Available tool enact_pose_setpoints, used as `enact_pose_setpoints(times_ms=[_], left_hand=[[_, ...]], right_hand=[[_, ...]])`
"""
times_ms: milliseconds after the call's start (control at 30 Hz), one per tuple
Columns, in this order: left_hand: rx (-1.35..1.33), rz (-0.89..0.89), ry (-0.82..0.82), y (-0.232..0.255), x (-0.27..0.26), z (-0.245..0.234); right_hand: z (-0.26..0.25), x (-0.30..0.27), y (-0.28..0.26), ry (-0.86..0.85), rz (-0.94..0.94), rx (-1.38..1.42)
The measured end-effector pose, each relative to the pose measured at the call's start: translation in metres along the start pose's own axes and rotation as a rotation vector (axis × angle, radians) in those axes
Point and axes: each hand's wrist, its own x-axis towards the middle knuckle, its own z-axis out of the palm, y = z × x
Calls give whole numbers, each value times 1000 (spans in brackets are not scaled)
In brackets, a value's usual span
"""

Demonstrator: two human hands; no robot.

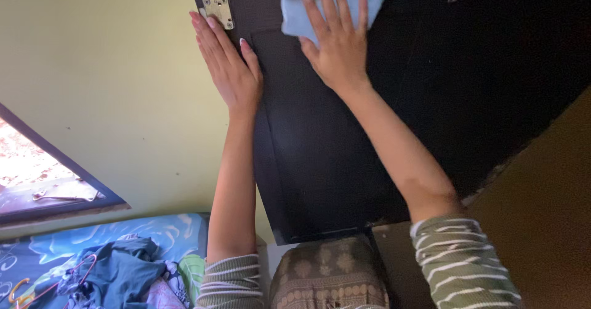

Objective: The person wipes the exterior of a dark-colored wardrobe or cabinet using a light blue cloth. They systematically clean the upper and lower sections of the cabinet doors, moving from one side to the other.

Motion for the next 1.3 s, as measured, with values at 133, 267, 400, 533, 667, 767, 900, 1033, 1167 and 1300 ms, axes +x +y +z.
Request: enact_pose_setpoints(times_ms=[133, 267, 400, 533, 667, 767, 900, 1033, 1167, 1300], left_hand=[[3, -7, 4, 1, -1, -1], [3, -4, 18, 1, 1, -4], [-11, 22, 51, 2, -3, -6], [8, -32, 40, 3, -5, -4], [2, -75, 67, 3, -10, 0], [-3, -89, 66, -1, -13, 2], [-12, -83, 73, -11, -26, 7], [-44, -48, 56, -20, -60, 4], [-15, -60, -9, -27, -92, 0], [-12, -74, -30, -28, -106, -1]], right_hand=[[3, 27, -34, 27, 54, 90], [5, 32, -66, 26, 15, 184], [3, 13, -66, -6, -56, 178], [-6, -1, -35, -67, -32, 158], [-6, 13, -29, -8, 52, 108], [0, 28, -50, 27, 71, 140], [15, 37, -95, 58, 1, 173], [19, 27, -110, 28, -48, 166], [8, 3, -94, -69, -107, 186], [6, 4, -100, -55, -40, 149]])
